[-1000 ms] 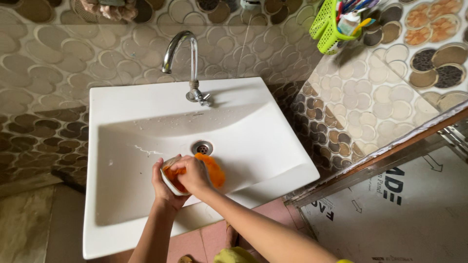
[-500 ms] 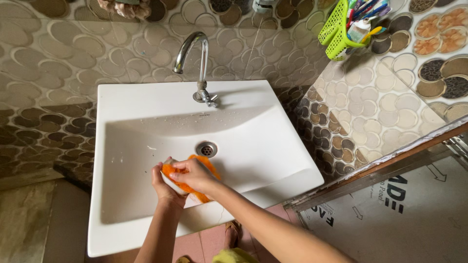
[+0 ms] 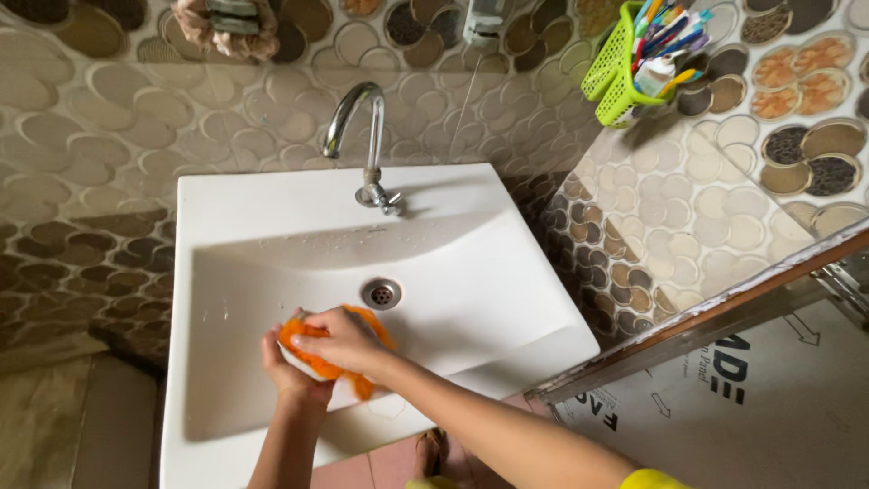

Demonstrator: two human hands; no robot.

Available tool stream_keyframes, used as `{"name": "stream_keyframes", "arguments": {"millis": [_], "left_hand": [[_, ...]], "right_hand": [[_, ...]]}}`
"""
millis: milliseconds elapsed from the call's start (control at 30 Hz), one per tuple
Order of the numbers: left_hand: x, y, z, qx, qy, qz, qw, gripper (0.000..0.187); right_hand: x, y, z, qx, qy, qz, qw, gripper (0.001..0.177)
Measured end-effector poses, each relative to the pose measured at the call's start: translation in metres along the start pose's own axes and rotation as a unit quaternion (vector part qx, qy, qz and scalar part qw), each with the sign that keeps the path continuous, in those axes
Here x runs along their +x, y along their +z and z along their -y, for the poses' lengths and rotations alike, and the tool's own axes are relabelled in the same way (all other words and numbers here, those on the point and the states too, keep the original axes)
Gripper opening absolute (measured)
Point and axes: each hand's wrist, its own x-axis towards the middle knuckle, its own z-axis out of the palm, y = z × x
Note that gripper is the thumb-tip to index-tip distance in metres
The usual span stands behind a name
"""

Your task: The person washes a soap dish and a sponge in a bathroom sink, using running water and their hands to scrub the items.

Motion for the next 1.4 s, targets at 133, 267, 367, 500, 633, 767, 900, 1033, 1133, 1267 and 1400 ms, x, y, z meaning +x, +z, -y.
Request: {"name": "stream_keyframes", "arguments": {"millis": [133, 267, 367, 500, 633, 767, 900, 1033, 1133, 1267, 1400], "left_hand": [[0.032, -0.025, 0.01, -0.032, 0.049, -0.021, 0.998, 0.058], [0.018, -0.02, 0.014, 0.025, 0.024, 0.033, 0.999, 0.059], [-0.006, 0.008, 0.005, 0.062, -0.016, 0.041, 0.997, 0.062], [-0.023, 0.017, 0.001, 0.097, -0.018, 0.005, 0.995, 0.064], [-0.014, 0.011, -0.001, 0.027, 0.0, -0.004, 1.0, 0.066], [-0.017, 0.012, 0.003, 0.033, -0.009, 0.022, 0.999, 0.068], [-0.024, 0.019, 0.006, 0.101, -0.019, 0.047, 0.994, 0.067], [-0.023, 0.01, 0.002, 0.112, -0.026, 0.026, 0.993, 0.068], [-0.016, 0.006, -0.003, 0.035, 0.035, 0.025, 0.998, 0.067], [-0.018, 0.009, 0.005, 0.057, -0.02, -0.003, 0.998, 0.066], [-0.022, 0.02, 0.008, 0.176, -0.026, 0.052, 0.983, 0.064]], "right_hand": [[0.006, 0.016, -0.035, 0.116, -0.132, 0.033, 0.984, 0.025], [0.012, -0.003, -0.045, -0.149, -0.211, -0.067, 0.964, 0.028], [0.014, -0.019, -0.027, -0.187, -0.235, -0.113, 0.947, 0.037], [-0.001, -0.004, -0.006, -0.148, -0.088, -0.177, 0.969, 0.027], [0.002, -0.002, -0.003, 0.084, -0.053, 0.0, 0.995, 0.027], [0.007, 0.007, -0.028, -0.027, -0.179, -0.074, 0.981, 0.029], [0.02, 0.002, -0.025, -0.201, -0.166, -0.202, 0.944, 0.03], [0.016, -0.004, -0.009, -0.159, -0.084, -0.128, 0.975, 0.025], [0.005, 0.01, -0.016, -0.061, -0.138, -0.052, 0.987, 0.027], [-0.008, 0.012, -0.032, 0.018, -0.184, -0.073, 0.98, 0.027], [-0.019, -0.007, -0.005, -0.246, -0.154, -0.192, 0.938, 0.037]]}}
